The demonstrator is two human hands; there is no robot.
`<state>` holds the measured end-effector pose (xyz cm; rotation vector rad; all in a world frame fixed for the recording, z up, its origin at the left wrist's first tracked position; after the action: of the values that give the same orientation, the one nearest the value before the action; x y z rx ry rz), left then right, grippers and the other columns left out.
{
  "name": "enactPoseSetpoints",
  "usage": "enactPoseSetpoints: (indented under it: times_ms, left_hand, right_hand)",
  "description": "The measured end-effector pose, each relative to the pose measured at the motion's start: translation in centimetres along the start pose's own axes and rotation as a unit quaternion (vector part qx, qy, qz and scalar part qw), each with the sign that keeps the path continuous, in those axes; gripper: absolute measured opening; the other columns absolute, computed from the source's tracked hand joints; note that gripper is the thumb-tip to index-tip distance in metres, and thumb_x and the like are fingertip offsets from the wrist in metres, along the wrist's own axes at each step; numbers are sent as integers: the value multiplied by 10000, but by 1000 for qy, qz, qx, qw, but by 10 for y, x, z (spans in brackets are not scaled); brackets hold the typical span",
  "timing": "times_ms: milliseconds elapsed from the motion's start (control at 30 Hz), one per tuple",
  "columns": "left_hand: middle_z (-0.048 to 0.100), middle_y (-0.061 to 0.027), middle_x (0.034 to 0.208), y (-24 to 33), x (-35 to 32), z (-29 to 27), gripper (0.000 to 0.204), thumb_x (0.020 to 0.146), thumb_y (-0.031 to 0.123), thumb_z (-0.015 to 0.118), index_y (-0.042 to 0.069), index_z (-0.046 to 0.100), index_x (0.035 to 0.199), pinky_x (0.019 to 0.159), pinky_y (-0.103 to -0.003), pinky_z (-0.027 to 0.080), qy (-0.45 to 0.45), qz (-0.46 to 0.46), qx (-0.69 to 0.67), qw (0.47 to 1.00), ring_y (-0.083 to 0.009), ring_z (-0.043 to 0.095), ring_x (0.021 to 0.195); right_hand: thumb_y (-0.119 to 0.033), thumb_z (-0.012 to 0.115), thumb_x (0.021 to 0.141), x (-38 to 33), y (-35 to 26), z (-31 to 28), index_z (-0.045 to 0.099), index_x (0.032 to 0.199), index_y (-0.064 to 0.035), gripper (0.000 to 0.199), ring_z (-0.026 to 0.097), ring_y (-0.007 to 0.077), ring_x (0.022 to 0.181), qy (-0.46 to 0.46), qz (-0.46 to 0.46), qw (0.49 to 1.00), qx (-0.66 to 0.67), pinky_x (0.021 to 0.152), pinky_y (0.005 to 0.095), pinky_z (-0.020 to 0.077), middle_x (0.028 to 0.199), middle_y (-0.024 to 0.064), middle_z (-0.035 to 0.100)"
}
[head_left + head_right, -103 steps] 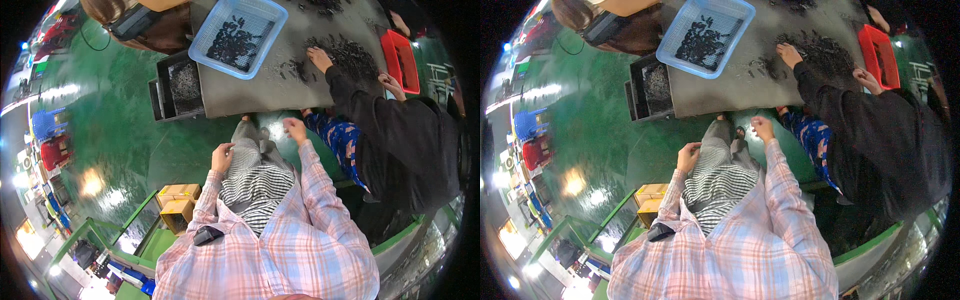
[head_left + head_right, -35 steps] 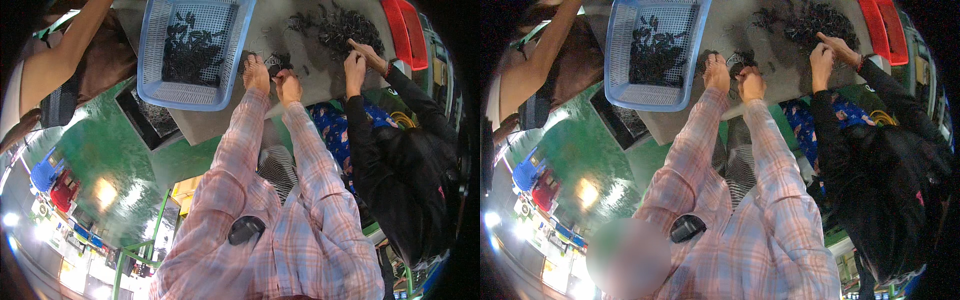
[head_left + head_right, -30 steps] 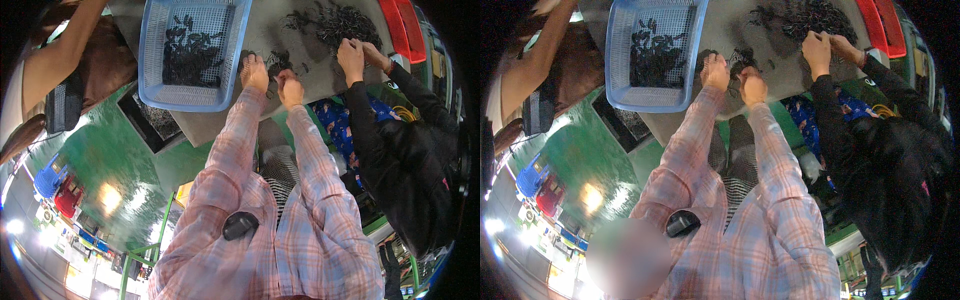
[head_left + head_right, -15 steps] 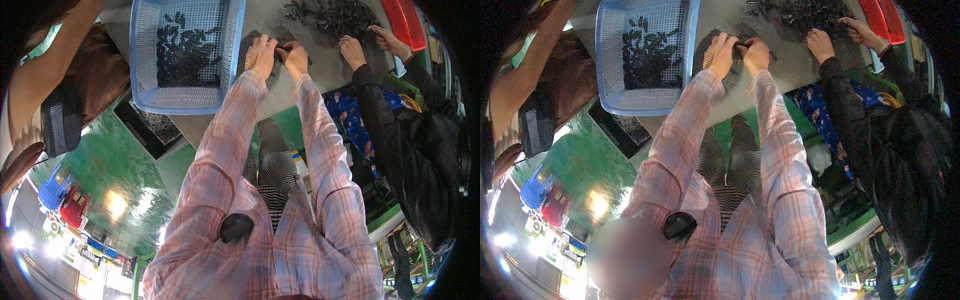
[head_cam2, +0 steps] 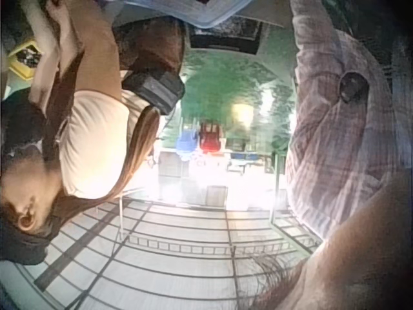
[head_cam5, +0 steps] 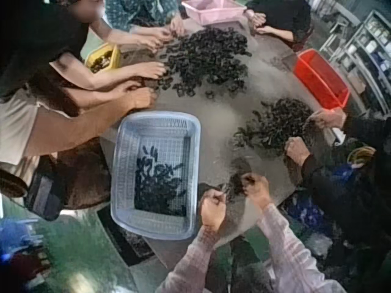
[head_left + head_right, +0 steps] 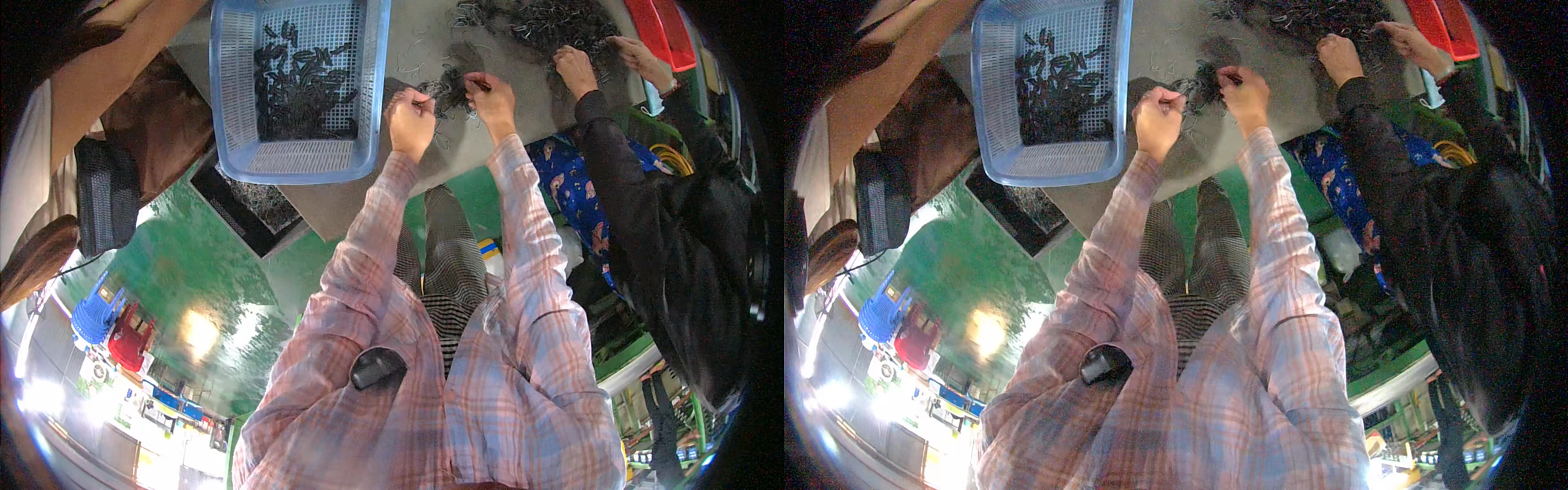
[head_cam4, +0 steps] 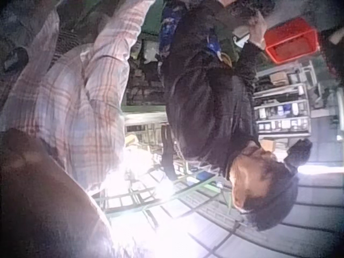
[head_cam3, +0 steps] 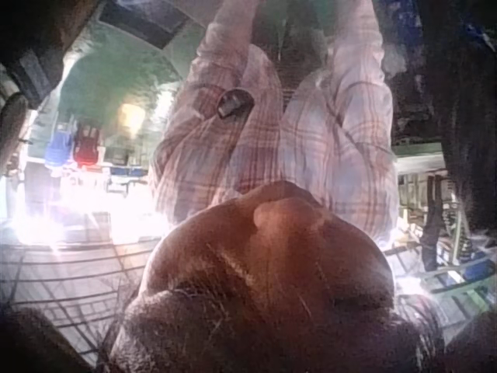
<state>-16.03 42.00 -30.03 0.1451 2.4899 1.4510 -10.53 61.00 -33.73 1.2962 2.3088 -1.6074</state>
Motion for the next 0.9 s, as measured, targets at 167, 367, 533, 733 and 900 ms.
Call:
enactPoseSetpoints:
  times_ms: [167,367,533,733,900]
  left_hand:
    - [623,-69,767,-21,-22,3,179,848,59,598,33,629,1022,639,-276,508,-43,-238,-359,901,-153,602,654]
    - [601,-35,782,-16,-34,-5,266,861,44,568,33,595,1125,662,-249,517,-126,-163,-279,938,-99,588,689]
    - [605,-64,743,5,-39,-21,283,778,2,610,54,608,1056,581,-303,483,-107,-40,-71,991,-160,591,606]
    - [594,-110,794,1,-54,-25,256,771,-13,599,75,612,1011,591,-342,483,-4,7,20,1000,-225,595,621]
    - [585,-89,885,-31,-63,-6,192,831,28,533,45,608,1007,674,-336,510,-50,-136,-199,969,-191,604,738]
  right_hand:
    - [-178,741,715,7,-27,16,634,960,-54,295,613,341,909,90,-168,957,-221,794,412,478,916,164,650]
    - [-184,750,705,14,-39,34,615,889,-49,265,606,360,862,2,-206,936,-285,746,435,475,884,161,641]
    - [-136,725,740,9,-44,37,607,840,-56,174,629,309,785,-45,-233,924,-301,675,410,488,831,118,650]
    - [-45,632,831,-17,-42,19,544,909,-44,117,631,203,773,-248,56,848,466,681,316,524,861,99,627]
    - [-7,609,841,-41,-48,6,537,953,-21,135,651,222,803,-287,23,835,468,774,333,539,949,171,629]
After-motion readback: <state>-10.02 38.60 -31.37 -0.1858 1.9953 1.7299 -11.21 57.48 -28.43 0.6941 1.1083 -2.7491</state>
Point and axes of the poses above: each hand's wrist, its own x-axis towards the middle knuckle, its own z-axis out of the palm, y = z × x, the point moved 6 cm from there along x, towards the middle knuckle
